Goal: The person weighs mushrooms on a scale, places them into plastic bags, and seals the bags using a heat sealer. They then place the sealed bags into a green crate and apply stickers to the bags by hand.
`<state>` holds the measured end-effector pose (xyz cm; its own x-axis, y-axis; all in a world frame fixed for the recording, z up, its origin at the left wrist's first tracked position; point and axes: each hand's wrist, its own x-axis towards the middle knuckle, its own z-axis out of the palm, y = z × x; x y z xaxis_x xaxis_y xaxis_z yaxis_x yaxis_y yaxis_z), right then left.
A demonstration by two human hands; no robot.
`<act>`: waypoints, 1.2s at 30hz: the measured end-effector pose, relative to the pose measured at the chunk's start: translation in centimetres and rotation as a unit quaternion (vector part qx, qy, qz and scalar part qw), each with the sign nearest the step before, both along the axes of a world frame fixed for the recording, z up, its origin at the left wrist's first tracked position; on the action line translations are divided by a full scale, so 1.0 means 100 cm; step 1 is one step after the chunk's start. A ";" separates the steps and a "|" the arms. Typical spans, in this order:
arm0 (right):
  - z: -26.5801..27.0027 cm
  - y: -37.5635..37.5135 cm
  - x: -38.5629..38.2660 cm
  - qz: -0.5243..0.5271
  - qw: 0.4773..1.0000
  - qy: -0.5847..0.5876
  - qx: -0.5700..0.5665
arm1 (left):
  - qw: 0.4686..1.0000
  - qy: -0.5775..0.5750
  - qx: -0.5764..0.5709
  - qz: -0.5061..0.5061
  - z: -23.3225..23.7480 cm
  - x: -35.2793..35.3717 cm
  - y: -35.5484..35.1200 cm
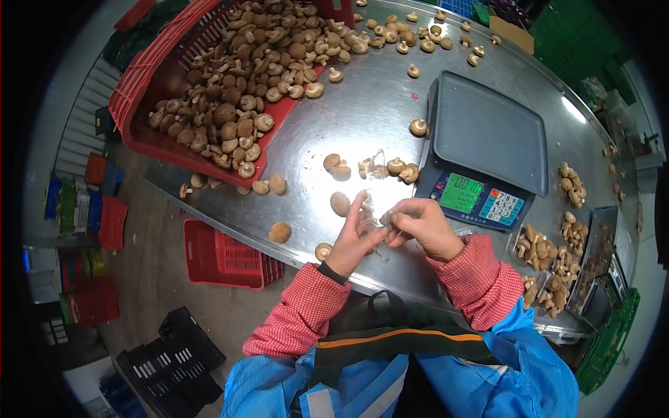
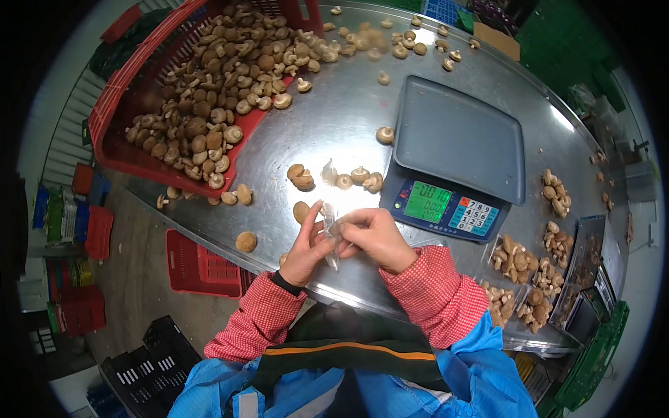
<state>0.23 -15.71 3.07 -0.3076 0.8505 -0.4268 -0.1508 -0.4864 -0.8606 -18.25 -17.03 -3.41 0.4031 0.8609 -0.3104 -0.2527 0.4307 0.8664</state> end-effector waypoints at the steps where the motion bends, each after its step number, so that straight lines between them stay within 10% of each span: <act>1: -0.001 0.000 -0.001 -0.004 1.000 -0.006 0.000 | 1.000 -0.004 -0.004 0.001 0.002 0.001 0.000; 8: 0.005 -0.003 0.000 0.038 0.957 -0.248 0.147 | 0.999 0.039 -0.009 0.002 -0.002 -0.010 -0.002; 15: 0.017 0.000 0.002 0.034 0.996 -0.078 0.037 | 0.983 0.073 0.150 0.078 0.009 -0.032 0.001; 22: 0.019 0.003 -0.007 0.064 0.996 0.052 -0.031 | 0.987 -0.036 -0.070 0.142 -0.002 -0.018 0.002; 29: 0.011 -0.002 -0.019 0.038 0.998 0.040 -0.005 | 0.987 0.059 0.059 0.136 -0.022 -0.013 0.018; 36: 0.008 -0.003 -0.022 0.007 0.998 0.065 -0.015 | 0.985 -0.050 -0.059 0.154 -0.019 -0.002 0.025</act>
<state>-2.01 -16.02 3.91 -0.3741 0.8333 -0.4069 -0.2533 -0.5139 -0.8196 -18.44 -14.56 -5.36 0.1615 0.9072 -0.3885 -0.4682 0.4170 0.7791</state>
